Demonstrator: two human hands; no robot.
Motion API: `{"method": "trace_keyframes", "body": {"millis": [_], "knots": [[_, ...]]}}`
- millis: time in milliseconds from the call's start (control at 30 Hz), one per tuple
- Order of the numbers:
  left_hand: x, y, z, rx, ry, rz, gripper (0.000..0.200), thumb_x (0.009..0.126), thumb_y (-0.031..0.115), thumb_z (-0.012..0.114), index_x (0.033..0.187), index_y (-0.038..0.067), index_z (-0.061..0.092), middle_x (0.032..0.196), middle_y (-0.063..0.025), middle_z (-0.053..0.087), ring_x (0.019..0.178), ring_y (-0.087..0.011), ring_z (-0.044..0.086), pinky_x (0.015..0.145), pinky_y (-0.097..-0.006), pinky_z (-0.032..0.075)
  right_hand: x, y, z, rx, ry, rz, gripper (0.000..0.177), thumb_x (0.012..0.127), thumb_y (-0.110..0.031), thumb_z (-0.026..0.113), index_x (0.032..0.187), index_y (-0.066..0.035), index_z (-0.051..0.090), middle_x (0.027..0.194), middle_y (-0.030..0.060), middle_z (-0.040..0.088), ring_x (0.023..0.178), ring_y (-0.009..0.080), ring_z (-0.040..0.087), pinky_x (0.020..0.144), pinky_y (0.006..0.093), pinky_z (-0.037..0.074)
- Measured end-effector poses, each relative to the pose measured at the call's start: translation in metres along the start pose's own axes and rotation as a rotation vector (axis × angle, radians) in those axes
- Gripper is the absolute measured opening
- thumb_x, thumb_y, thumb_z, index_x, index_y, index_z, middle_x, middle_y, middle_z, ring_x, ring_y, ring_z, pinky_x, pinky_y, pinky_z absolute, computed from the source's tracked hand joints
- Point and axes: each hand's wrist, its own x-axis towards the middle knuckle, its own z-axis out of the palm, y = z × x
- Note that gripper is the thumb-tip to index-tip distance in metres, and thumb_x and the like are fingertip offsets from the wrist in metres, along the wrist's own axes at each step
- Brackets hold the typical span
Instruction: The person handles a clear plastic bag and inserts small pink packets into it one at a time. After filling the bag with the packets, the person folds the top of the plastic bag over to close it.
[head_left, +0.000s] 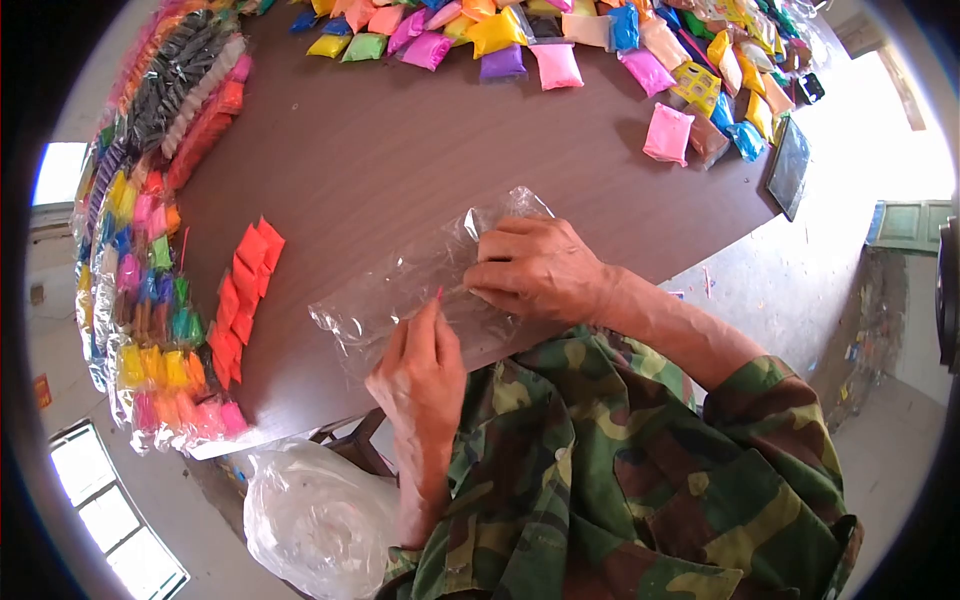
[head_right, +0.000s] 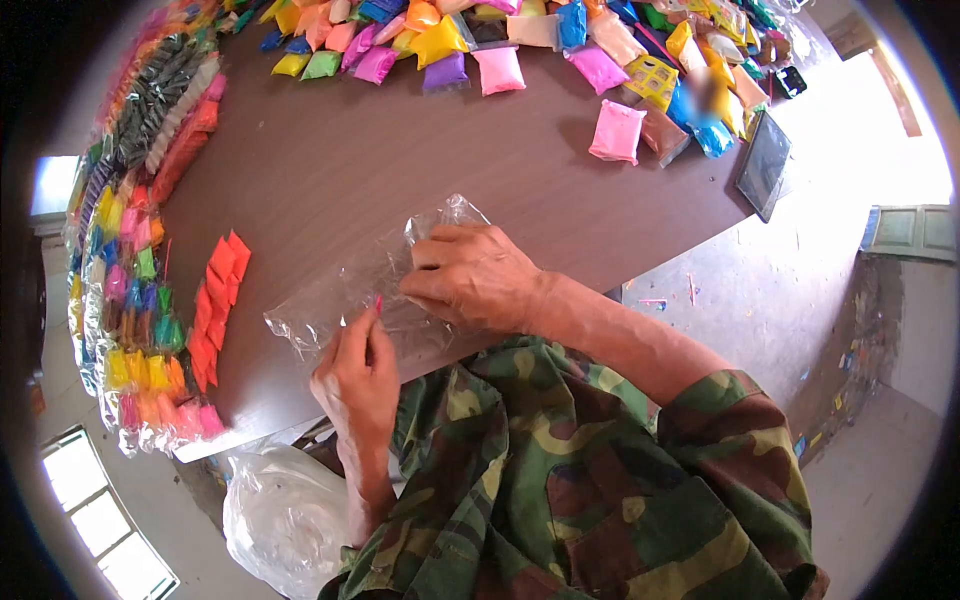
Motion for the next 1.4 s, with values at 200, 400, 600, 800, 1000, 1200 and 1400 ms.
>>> {"method": "trace_keyframes", "body": {"millis": [200,400,600,800,1000,1200,1400], "knots": [[-0.014,-0.006,0.018,0.032,0.030,0.106,0.019,0.096,0.009,0.075,0.114,0.013,0.079,0.084,-0.0066,0.071,0.064,-0.0310,0.071,0.056,-0.0409,0.055,0.005,-0.007,0.000,-0.030,-0.050,0.115,0.011,0.088,-0.019,0.076,0.087,-0.010,0.069,0.084,0.0051,0.064,0.083,0.0294,0.067,0.069,0.0443,0.054],[-0.010,-0.003,0.016,0.068,-0.022,0.019,0.016,0.093,0.006,0.074,0.108,0.009,0.080,0.090,-0.0137,0.076,0.074,-0.0379,0.074,0.064,-0.0458,0.057,0.008,-0.011,0.003,-0.051,-0.047,0.166,0.017,0.088,-0.019,0.075,0.079,-0.007,0.066,0.083,0.0088,0.066,0.084,0.0319,0.069,0.073,0.0459,0.056],[-0.003,-0.011,0.007,0.109,-0.041,0.058,0.017,0.096,0.009,0.071,0.111,0.012,0.079,0.089,-0.0104,0.073,0.070,-0.0365,0.072,0.061,-0.0473,0.057,0.009,-0.011,0.001,-0.034,-0.043,0.171,0.017,0.087,-0.019,0.076,0.079,-0.008,0.066,0.083,0.0075,0.065,0.083,0.0315,0.068,0.072,0.0455,0.055],[0.000,-0.005,0.009,0.144,-0.084,0.089,0.017,0.096,0.009,0.070,0.110,0.011,0.078,0.089,-0.0094,0.073,0.069,-0.0358,0.072,0.060,-0.0462,0.057,0.006,-0.007,0.002,0.001,-0.010,0.145,0.013,0.085,-0.019,0.077,0.083,-0.011,0.067,0.083,0.0044,0.064,0.081,0.0299,0.066,0.068,0.0446,0.054],[0.004,-0.014,-0.010,0.063,-0.086,0.022,0.014,0.095,0.006,0.073,0.108,0.007,0.080,0.090,-0.0153,0.076,0.074,-0.0361,0.074,0.066,-0.0446,0.056,0.004,-0.009,-0.001,-0.001,-0.027,0.135,0.012,0.084,-0.020,0.081,0.090,-0.016,0.071,0.087,0.0000,0.064,0.085,0.0258,0.066,0.070,0.0419,0.054],[0.000,-0.012,-0.014,-0.053,-0.014,-0.010,0.014,0.094,0.006,0.075,0.107,0.009,0.079,0.089,-0.0126,0.077,0.072,-0.0347,0.075,0.061,-0.0437,0.057,-0.004,-0.001,0.003,0.018,-0.026,-0.020,0.019,0.081,-0.019,0.083,0.097,-0.019,0.074,0.090,-0.0011,0.062,0.087,0.0240,0.064,0.072,0.0411,0.053],[-0.018,0.000,-0.006,-0.033,-0.043,-0.038,0.016,0.094,0.002,0.074,0.109,0.004,0.079,0.090,-0.0166,0.077,0.074,-0.0343,0.076,0.066,-0.0424,0.058,-0.004,-0.001,-0.002,-0.083,-0.109,-0.110,0.024,0.081,-0.020,0.081,0.103,-0.020,0.073,0.095,-0.0005,0.059,0.089,0.0225,0.063,0.077,0.0405,0.051]]}}
